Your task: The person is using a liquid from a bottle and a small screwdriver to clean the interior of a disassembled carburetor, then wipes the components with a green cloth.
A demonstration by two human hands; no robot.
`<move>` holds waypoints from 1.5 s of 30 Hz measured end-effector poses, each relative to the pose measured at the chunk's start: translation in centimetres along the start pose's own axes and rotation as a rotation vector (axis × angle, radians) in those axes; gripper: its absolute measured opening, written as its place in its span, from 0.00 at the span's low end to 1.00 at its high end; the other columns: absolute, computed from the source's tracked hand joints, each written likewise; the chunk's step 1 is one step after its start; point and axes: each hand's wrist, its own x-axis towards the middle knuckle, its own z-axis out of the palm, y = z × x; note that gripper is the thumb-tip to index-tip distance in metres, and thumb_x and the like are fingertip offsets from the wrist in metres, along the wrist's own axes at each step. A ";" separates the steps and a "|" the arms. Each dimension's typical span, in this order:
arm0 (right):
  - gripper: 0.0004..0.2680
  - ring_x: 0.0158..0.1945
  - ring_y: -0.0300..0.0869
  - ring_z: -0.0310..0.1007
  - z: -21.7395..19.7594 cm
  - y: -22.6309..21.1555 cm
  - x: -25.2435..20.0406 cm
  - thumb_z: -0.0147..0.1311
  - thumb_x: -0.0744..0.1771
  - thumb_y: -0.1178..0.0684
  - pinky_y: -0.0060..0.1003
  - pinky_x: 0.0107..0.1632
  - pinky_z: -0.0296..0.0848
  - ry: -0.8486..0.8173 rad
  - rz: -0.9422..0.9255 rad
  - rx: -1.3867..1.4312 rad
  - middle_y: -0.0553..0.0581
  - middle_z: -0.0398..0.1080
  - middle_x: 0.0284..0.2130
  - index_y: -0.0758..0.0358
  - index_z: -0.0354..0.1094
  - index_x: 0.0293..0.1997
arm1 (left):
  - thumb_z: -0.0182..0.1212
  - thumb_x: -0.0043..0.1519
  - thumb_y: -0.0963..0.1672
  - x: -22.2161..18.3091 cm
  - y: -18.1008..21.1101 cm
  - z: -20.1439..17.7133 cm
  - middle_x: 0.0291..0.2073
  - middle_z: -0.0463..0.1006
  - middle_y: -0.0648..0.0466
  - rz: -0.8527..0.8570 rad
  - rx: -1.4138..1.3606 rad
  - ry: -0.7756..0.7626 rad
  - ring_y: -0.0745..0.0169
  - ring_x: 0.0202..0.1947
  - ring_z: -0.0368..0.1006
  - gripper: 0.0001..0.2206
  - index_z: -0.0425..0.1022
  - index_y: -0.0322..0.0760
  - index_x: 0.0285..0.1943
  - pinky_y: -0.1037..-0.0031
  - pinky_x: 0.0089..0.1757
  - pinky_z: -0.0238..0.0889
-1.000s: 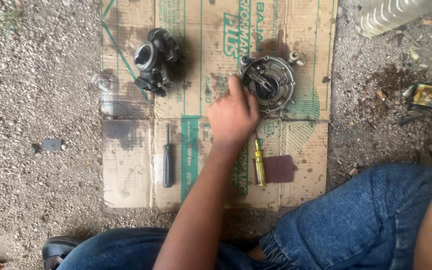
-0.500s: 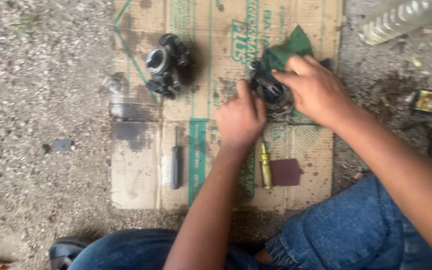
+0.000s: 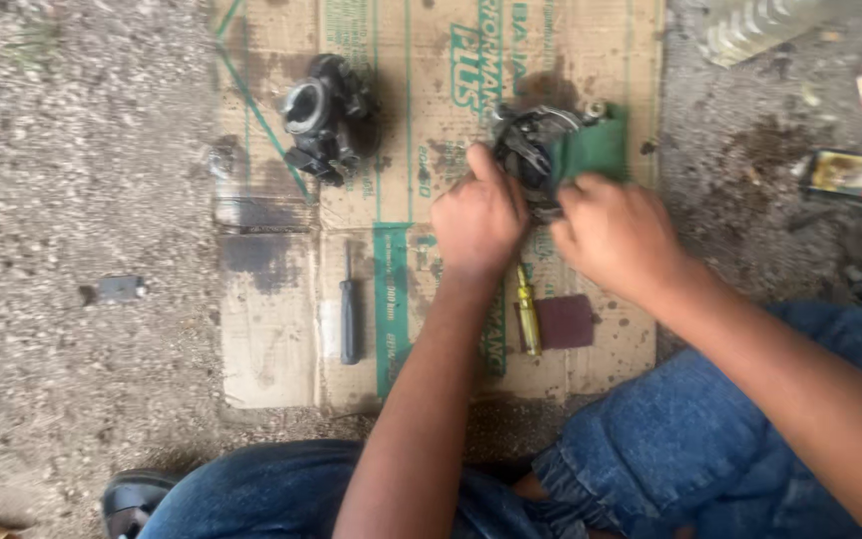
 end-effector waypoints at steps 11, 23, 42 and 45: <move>0.04 0.25 0.40 0.72 2.3 0.9 -1.3 0.52 0.65 0.60 0.35 0.29 0.70 0.027 0.132 0.696 0.57 0.75 0.25 0.65 0.74 0.39 | 0.51 0.67 0.44 0.2 -0.8 0.0 0.16 0.76 0.46 0.033 0.012 -0.068 0.44 0.16 0.74 0.08 0.63 0.34 0.48 0.55 0.23 0.66; 0.06 0.33 0.47 0.77 2.6 -2.2 -1.7 0.54 0.65 0.60 0.40 0.38 0.74 0.185 0.111 0.585 0.63 0.77 0.34 0.70 0.74 0.41 | 0.49 0.70 0.46 0.9 -1.0 -0.8 0.21 0.78 0.44 0.006 -0.038 -0.055 0.38 0.21 0.75 0.06 0.65 0.41 0.46 0.51 0.26 0.63; 0.10 0.35 0.54 0.74 -0.3 -1.7 2.8 0.58 0.64 0.56 0.50 0.40 0.74 0.288 -0.076 0.172 0.60 0.70 0.35 0.63 0.77 0.49 | 0.48 0.72 0.49 0.9 -0.4 -1.3 0.20 0.77 0.45 -0.038 -0.029 -0.063 0.40 0.22 0.75 0.10 0.70 0.42 0.44 0.53 0.27 0.64; 0.10 0.35 0.55 0.75 -0.1 -1.6 2.4 0.57 0.64 0.56 0.50 0.39 0.75 0.273 -0.082 0.158 0.61 0.71 0.36 0.63 0.76 0.48 | 0.49 0.70 0.49 0.7 -0.6 -1.2 0.21 0.78 0.46 -0.023 -0.070 0.006 0.41 0.21 0.75 0.10 0.71 0.43 0.42 0.54 0.26 0.65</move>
